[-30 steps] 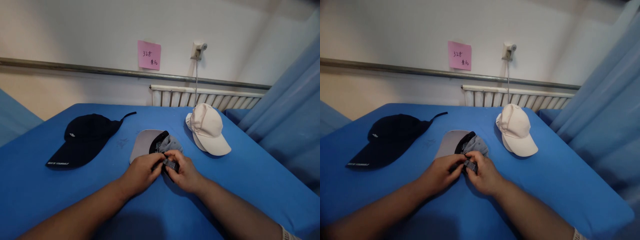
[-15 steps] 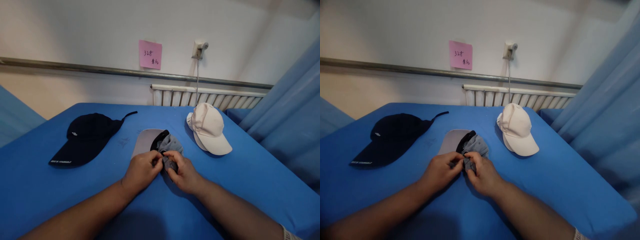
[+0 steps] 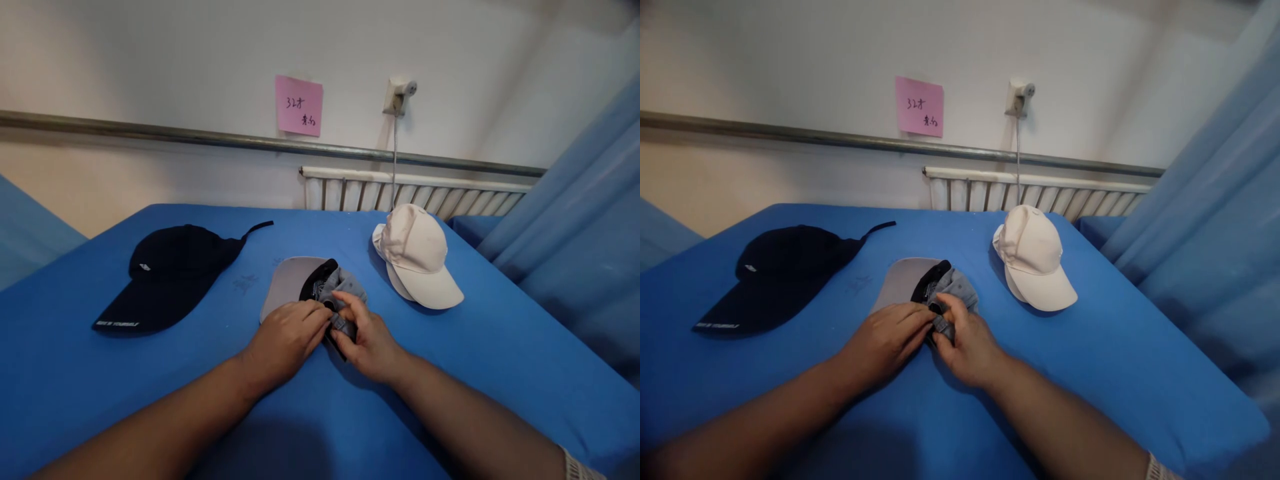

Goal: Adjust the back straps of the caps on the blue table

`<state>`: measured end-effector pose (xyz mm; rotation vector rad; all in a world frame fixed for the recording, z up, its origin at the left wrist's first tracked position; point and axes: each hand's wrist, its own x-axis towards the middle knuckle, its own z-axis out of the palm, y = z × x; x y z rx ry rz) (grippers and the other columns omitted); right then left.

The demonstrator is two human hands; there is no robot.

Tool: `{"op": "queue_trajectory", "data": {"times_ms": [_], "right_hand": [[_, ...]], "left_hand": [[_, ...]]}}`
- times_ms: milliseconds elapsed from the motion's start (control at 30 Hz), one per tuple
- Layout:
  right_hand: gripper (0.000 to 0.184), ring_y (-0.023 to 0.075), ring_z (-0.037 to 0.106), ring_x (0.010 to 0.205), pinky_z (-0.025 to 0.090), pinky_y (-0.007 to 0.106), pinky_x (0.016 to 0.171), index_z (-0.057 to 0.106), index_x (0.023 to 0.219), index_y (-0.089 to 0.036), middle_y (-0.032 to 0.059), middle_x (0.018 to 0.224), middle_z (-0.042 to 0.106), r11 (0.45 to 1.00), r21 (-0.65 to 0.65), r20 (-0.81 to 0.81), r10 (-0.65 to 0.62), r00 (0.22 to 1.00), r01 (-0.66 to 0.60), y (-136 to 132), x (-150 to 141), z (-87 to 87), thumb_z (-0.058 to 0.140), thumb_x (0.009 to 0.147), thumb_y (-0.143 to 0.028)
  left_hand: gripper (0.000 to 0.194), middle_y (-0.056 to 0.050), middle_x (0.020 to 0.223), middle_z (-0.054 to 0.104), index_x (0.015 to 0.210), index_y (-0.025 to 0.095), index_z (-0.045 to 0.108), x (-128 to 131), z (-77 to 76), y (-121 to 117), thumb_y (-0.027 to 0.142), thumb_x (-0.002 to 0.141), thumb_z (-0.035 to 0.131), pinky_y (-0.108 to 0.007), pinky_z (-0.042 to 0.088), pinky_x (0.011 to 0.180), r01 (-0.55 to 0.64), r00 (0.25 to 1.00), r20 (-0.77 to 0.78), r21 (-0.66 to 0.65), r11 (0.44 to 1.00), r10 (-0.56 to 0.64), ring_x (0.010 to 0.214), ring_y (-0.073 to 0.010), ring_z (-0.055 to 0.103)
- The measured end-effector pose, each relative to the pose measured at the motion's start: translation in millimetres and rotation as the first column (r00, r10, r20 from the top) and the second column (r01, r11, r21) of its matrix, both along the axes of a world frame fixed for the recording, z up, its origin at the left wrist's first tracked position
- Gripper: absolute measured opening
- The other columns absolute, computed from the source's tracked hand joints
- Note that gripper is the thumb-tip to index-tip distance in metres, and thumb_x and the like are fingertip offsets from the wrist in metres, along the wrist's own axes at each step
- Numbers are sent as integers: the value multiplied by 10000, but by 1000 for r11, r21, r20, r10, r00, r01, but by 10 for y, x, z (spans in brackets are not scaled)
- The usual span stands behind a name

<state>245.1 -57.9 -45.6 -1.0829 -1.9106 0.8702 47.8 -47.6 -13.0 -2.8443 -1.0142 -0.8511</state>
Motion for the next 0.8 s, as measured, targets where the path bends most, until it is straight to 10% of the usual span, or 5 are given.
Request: {"op": "queue_trajectory", "data": {"times_ms": [200, 300, 433, 600, 800], "right_hand": [[578, 147, 617, 699, 484, 290, 682, 387, 1421, -204, -20, 812, 655, 997, 48, 35, 53, 998, -55, -35, 10, 46, 563, 876, -124], [550, 140, 632, 708, 494, 281, 694, 408, 1399, -219, -16, 845, 680, 995, 76, 2, 63, 998, -63, -47, 4, 68, 560, 880, -118], [499, 144, 668, 735, 531, 290, 723, 460, 1353, -233, -4, 888, 715, 992, 114, -75, 59, 995, -50, -43, 12, 97, 552, 877, -114], [405, 187, 703, 943, 557, 341, 849, 565, 1254, -247, 49, 1072, 730, 980, 193, -135, 65, 989, -38, -71, 31, 126, 590, 864, -140], [156, 159, 646, 693, 500, 288, 653, 598, 1009, -231, 0, 789, 687, 976, 209, -45, -44, 998, 53, -99, 19, 142, 666, 871, -256]], "left_hand": [[140, -35, 764, 692, 910, 183, 639, -13, 6, 15, 220, 945, 509, -327, 542, 691, -90, 995, 26, -146, 985, 94, 705, -185, 665], [155, -9, 688, 669, 804, 189, 586, 9, 35, 48, 257, 921, 509, -283, 521, 584, -147, 937, 206, -504, 851, 283, 601, -159, 644], [215, -23, 735, 691, 873, 179, 590, 19, 38, 107, 276, 951, 415, -274, 536, 566, 70, 844, 415, -714, 697, 340, 582, -143, 647], [303, -2, 892, 737, 1157, 220, 620, 4, 27, 58, 162, 879, 515, -262, 525, 676, 105, 981, 195, -538, 836, 2, 751, -155, 687], [168, -25, 896, 728, 1018, 212, 627, 0, 19, -20, 212, 975, 464, -293, 507, 703, -23, 996, 70, -283, 959, 45, 794, -181, 690]]}}
